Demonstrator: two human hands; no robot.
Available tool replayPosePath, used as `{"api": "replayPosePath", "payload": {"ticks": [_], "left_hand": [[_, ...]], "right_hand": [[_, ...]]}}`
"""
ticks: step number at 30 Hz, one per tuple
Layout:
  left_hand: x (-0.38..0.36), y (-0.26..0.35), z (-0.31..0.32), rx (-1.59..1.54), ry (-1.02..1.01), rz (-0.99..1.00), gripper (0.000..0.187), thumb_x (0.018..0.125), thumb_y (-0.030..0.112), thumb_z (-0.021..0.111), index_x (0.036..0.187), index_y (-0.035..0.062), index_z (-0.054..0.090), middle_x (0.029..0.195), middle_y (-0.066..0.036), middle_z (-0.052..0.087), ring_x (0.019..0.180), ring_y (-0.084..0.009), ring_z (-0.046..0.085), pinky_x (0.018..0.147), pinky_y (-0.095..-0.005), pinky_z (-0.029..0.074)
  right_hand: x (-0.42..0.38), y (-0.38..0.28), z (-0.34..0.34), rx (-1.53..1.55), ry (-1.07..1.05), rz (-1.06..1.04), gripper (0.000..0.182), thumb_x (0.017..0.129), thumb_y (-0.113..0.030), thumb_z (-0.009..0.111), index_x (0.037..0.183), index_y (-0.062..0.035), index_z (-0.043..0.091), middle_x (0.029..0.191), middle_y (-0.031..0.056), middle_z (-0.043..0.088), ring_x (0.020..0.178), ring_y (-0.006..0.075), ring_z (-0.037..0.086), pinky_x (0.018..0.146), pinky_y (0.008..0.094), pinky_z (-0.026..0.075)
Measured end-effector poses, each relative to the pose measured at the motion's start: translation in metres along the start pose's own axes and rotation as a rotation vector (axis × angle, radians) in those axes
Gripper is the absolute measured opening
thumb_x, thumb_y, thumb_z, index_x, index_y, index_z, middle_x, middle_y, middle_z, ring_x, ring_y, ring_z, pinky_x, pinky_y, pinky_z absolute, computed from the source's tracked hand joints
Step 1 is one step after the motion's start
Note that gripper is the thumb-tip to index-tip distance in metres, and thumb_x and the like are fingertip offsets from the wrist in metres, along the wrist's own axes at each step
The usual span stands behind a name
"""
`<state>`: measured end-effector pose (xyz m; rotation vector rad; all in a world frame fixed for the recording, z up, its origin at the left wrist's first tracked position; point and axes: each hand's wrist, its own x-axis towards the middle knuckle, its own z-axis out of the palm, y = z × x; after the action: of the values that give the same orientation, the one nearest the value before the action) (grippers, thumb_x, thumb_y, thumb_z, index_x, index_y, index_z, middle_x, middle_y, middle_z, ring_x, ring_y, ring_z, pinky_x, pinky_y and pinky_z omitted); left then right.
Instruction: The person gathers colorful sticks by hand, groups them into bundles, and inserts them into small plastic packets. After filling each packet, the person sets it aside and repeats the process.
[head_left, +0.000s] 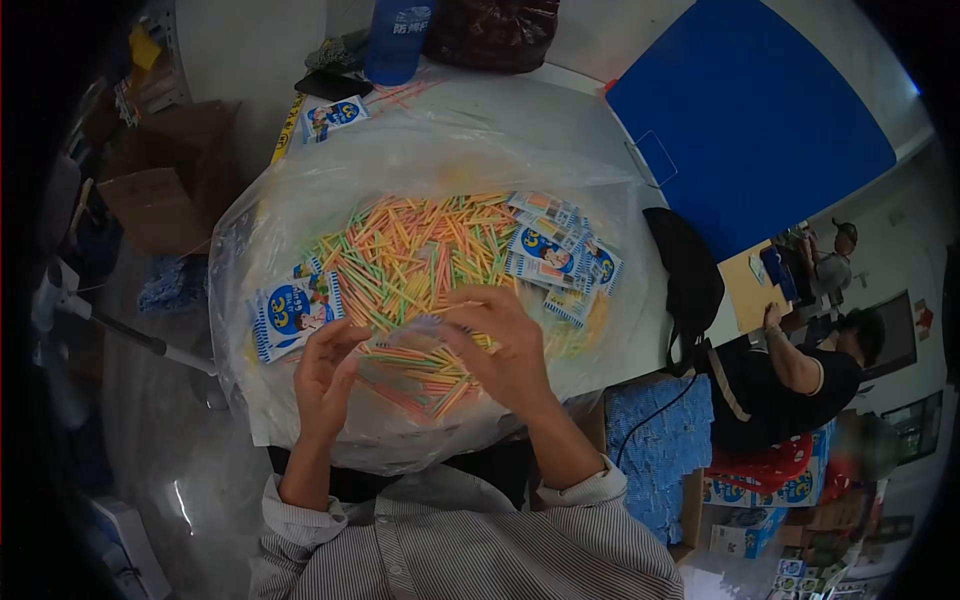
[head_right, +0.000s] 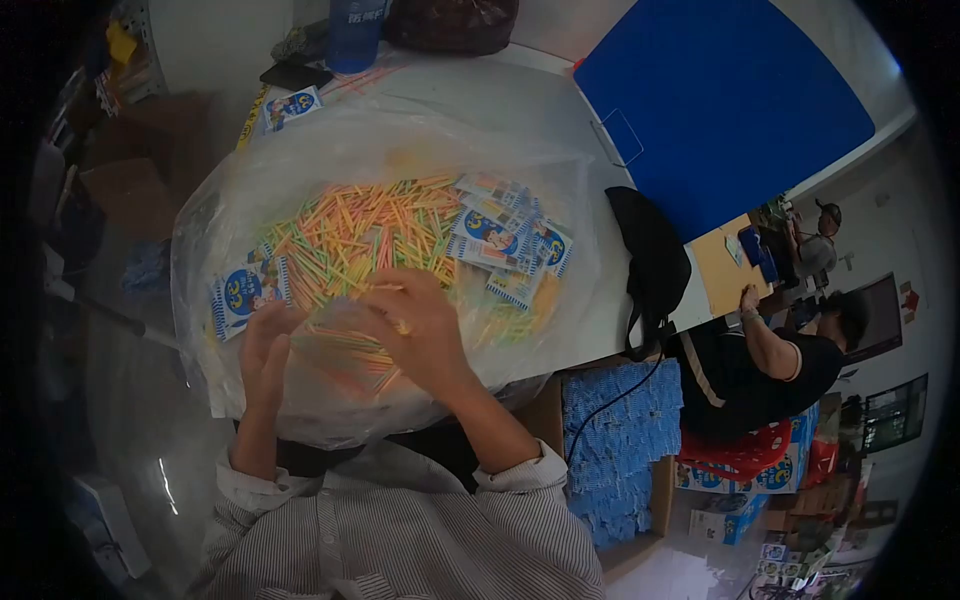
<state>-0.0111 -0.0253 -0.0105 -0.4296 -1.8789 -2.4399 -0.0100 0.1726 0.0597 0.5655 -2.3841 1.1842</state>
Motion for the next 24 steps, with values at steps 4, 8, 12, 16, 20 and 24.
{"api": "replayPosePath", "payload": {"ticks": [4, 8, 12, 16, 20, 24], "left_hand": [[-0.005, -0.006, -0.001, 0.051, -0.037, -0.003, 0.034, 0.080, 0.007, 0.052, 0.112, -0.0006, 0.043, 0.099, -0.011, 0.054, 0.096, -0.0189, 0.051, 0.084, -0.0306, 0.039], [-0.007, -0.009, -0.001, 0.197, -0.086, -0.040, 0.029, 0.077, 0.004, 0.055, 0.105, 0.0002, 0.049, 0.088, -0.009, 0.058, 0.083, -0.0160, 0.056, 0.069, -0.0254, 0.045], [-0.006, -0.015, 0.000, 0.288, -0.151, 0.033, 0.026, 0.076, 0.004, 0.057, 0.101, 0.0016, 0.053, 0.082, -0.007, 0.060, 0.075, -0.0135, 0.058, 0.059, -0.0225, 0.046], [-0.004, -0.008, 0.004, 0.313, -0.121, -0.022, 0.024, 0.076, 0.004, 0.057, 0.099, 0.0021, 0.054, 0.082, -0.008, 0.060, 0.074, -0.0135, 0.058, 0.060, -0.0229, 0.047], [-0.003, -0.003, 0.004, 0.420, -0.134, -0.022, 0.019, 0.076, 0.005, 0.058, 0.094, 0.0018, 0.056, 0.083, -0.008, 0.060, 0.073, -0.0137, 0.058, 0.059, -0.0233, 0.047], [-0.007, 0.001, 0.005, 0.497, -0.153, 0.051, 0.015, 0.076, 0.005, 0.057, 0.090, 0.0014, 0.057, 0.083, -0.009, 0.059, 0.071, -0.0168, 0.058, 0.059, -0.0252, 0.047]], "right_hand": [[0.022, 0.042, -0.030, 0.104, 0.316, 0.448, 0.011, 0.073, -0.005, 0.062, 0.082, -0.0006, 0.058, 0.076, 0.0055, 0.058, 0.066, 0.0114, 0.054, 0.058, 0.0231, 0.043], [0.029, 0.160, -0.065, -0.261, 0.533, 0.425, 0.021, 0.075, -0.011, 0.061, 0.090, 0.0016, 0.051, 0.068, 0.0054, 0.056, 0.059, 0.0103, 0.052, 0.056, 0.0206, 0.042], [0.036, 0.169, -0.081, -0.363, 0.553, 0.416, 0.024, 0.076, -0.012, 0.059, 0.093, 0.0021, 0.050, 0.068, 0.0063, 0.056, 0.059, 0.0120, 0.053, 0.058, 0.0217, 0.043], [0.035, 0.123, -0.075, -0.776, 0.634, 0.124, 0.017, 0.077, -0.010, 0.057, 0.090, -0.0004, 0.053, 0.076, 0.0064, 0.058, 0.064, 0.0132, 0.055, 0.060, 0.0228, 0.043], [0.013, 0.062, -0.024, -0.083, -0.077, 0.366, 0.013, 0.075, -0.007, 0.057, 0.087, -0.0027, 0.055, 0.082, 0.0057, 0.059, 0.073, 0.0157, 0.056, 0.062, 0.0259, 0.045], [0.007, 0.055, 0.012, -0.341, -0.342, -0.049, 0.025, 0.070, -0.005, 0.057, 0.095, -0.0049, 0.054, 0.099, 0.0067, 0.054, 0.086, 0.0212, 0.055, 0.067, 0.0304, 0.046]]}}
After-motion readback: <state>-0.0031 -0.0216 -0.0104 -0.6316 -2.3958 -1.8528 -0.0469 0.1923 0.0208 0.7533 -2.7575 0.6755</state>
